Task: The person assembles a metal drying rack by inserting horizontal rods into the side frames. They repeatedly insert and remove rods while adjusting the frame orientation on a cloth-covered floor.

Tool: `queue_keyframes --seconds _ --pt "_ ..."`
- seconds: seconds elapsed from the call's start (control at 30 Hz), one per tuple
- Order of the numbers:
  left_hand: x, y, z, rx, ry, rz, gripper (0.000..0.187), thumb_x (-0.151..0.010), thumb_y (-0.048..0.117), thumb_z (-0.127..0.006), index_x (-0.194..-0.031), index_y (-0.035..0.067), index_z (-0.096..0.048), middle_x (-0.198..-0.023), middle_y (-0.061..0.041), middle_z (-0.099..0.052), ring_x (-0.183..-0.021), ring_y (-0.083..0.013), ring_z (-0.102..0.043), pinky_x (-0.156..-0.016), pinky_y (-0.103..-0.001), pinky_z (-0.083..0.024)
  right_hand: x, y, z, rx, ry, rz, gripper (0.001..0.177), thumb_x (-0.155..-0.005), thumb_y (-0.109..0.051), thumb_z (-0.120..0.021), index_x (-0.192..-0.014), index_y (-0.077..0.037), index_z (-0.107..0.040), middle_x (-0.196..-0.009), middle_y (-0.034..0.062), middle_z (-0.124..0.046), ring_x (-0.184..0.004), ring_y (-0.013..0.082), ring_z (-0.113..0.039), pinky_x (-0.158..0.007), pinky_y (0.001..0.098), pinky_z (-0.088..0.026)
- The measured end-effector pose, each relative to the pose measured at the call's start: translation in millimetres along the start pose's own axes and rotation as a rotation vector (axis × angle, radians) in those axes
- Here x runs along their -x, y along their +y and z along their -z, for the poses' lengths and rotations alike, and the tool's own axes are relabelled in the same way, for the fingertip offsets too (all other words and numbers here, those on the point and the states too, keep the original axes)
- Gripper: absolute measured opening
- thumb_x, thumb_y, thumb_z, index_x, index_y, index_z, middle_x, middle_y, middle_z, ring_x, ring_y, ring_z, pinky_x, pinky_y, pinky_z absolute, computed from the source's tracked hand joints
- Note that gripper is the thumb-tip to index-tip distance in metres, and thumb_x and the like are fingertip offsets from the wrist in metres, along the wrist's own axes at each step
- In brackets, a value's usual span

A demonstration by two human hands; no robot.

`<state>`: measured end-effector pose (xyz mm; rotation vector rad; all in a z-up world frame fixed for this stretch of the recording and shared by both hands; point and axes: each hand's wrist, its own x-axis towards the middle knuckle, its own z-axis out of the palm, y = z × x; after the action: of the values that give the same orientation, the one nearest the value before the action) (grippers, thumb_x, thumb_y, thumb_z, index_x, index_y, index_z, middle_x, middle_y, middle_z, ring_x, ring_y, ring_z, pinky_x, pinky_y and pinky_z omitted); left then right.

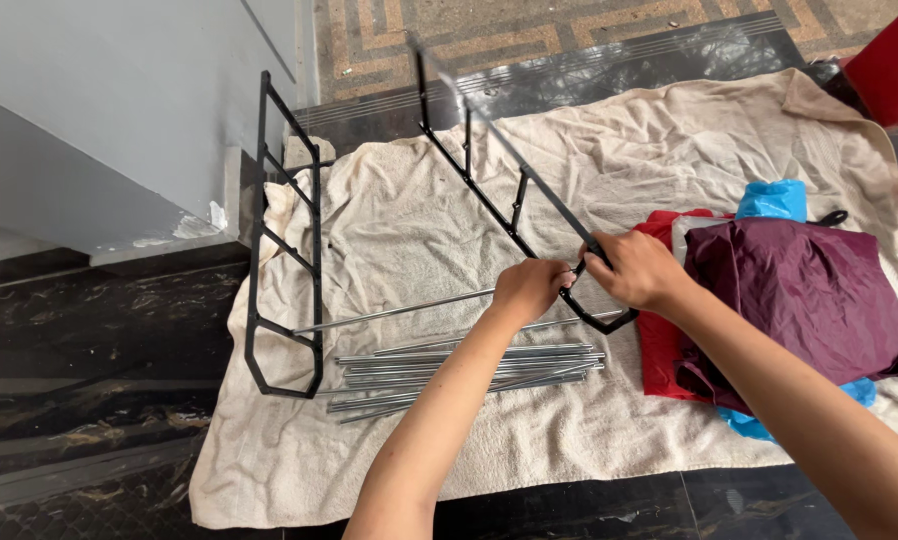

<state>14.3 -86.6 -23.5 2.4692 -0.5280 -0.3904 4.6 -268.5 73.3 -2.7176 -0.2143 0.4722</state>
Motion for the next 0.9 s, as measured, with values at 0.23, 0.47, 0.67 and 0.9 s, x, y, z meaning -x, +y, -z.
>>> queue_keyframes --seconds 0.23,0.47,0.67,0.9 --pt "3.6 0.0 15.2 0.052 -0.077 0.050 0.032 -0.100 0.046 -0.056 -0.089 0.023 -0.076 -0.076 -0.004 -0.072 -0.079 -0.0261 -0.072 -0.073 -0.043 -0.054 -2.0 7.9 -11.1 -0.181 0.146 0.069 0.041 -0.095 -0.035 -0.048 -0.102 -0.001 -0.069 -0.071 0.0242 -0.068 -0.067 0.0396 -0.068 -0.072 0.0511 -0.053" --pt "8.1 7.7 12.8 0.059 0.070 0.002 0.026 -0.099 0.041 -0.056 -0.098 0.023 -0.075 -0.085 -0.006 -0.075 -0.082 -0.0300 -0.073 -0.070 -0.046 -0.056 -12.1 18.1 -15.2 -0.368 0.183 -0.028 0.042 -0.092 -0.032 -0.045 -0.097 -0.001 -0.072 -0.074 0.0255 -0.069 -0.069 0.0396 -0.070 -0.071 0.0492 -0.054" --pt "4.4 10.1 14.9 0.110 0.080 0.014 0.032 -0.101 0.043 -0.054 -0.093 0.021 -0.076 -0.087 -0.006 -0.076 -0.086 -0.0305 -0.073 -0.073 -0.047 -0.055 -23.9 18.4 15.3 -0.065 0.158 0.119 0.041 -0.094 -0.037 -0.053 -0.092 0.000 -0.068 -0.075 0.0253 -0.069 -0.070 0.0429 -0.066 -0.070 0.0517 -0.052" --pt "-1.7 7.4 21.0 0.082 -0.080 0.108 0.033 -0.101 0.045 -0.053 -0.091 0.023 -0.076 -0.089 -0.002 -0.077 -0.091 -0.0238 -0.072 -0.079 -0.042 -0.053 -2.0 -3.4 20.0 0.170 0.027 0.025 0.036 -0.101 -0.038 -0.048 -0.101 -0.004 -0.060 -0.066 0.0176 -0.068 -0.059 0.0371 -0.069 -0.062 0.0504 -0.055"
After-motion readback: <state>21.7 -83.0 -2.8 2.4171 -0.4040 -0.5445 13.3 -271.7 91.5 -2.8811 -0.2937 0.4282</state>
